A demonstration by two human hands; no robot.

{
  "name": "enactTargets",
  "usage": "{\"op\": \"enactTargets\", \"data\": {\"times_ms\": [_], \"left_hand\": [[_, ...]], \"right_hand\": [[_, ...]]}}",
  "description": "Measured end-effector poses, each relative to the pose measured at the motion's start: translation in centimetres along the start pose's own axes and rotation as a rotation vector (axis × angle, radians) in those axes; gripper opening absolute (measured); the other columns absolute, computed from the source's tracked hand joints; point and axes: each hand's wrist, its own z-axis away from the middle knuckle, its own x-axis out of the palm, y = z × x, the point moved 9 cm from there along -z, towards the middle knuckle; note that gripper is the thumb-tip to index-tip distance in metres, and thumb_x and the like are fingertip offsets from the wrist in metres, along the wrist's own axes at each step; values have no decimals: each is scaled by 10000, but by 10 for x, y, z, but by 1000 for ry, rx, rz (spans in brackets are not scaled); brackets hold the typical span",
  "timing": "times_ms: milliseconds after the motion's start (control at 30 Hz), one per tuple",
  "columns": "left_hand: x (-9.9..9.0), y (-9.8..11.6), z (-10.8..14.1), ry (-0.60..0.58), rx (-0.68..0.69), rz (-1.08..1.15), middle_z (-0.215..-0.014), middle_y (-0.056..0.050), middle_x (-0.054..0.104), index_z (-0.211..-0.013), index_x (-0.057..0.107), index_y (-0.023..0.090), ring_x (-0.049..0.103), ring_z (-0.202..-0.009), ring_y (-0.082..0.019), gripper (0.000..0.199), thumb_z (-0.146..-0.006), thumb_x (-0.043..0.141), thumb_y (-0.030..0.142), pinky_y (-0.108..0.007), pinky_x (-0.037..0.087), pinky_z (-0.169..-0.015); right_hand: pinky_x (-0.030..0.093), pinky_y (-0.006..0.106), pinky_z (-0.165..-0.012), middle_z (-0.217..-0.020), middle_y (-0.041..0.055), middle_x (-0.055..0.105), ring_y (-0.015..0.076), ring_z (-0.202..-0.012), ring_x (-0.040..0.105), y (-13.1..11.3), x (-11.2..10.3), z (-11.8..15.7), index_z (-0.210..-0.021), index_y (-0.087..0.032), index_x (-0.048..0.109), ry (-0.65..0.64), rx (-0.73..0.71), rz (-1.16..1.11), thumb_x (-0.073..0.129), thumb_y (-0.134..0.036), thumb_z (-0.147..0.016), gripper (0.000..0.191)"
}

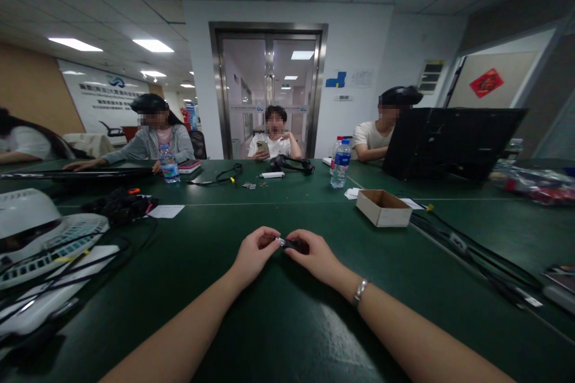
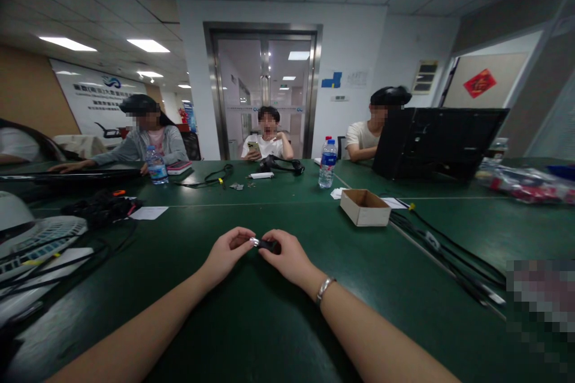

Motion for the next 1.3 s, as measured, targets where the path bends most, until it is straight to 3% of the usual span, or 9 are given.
{"op": "enactTargets", "data": {"times_ms": [1000, 1300], "left_hand": [[-4, 7, 2, 40, 4, -6, -932, -51, 678, -889, 633, 169, 642, -909, -194, 180, -738, 645, 266, -360, 493, -876], [-6, -1, 2, 79, -33, 140, -997, -75, 655, -1001, 559, 169, 637, -1000, -223, 387, -658, 725, 235, -421, 474, -948]], "right_hand": [[440, 269, -658, -886, 17, 640, 145, -758, 565, 8, 3, -1, -965, -203, 641, -6, 6, 2, 613, -314, -799, 201], [443, 266, -662, -871, 20, 640, 141, -748, 564, 6, 2, -1, -958, -193, 640, 1, -4, -6, 616, -292, -800, 187]]}}
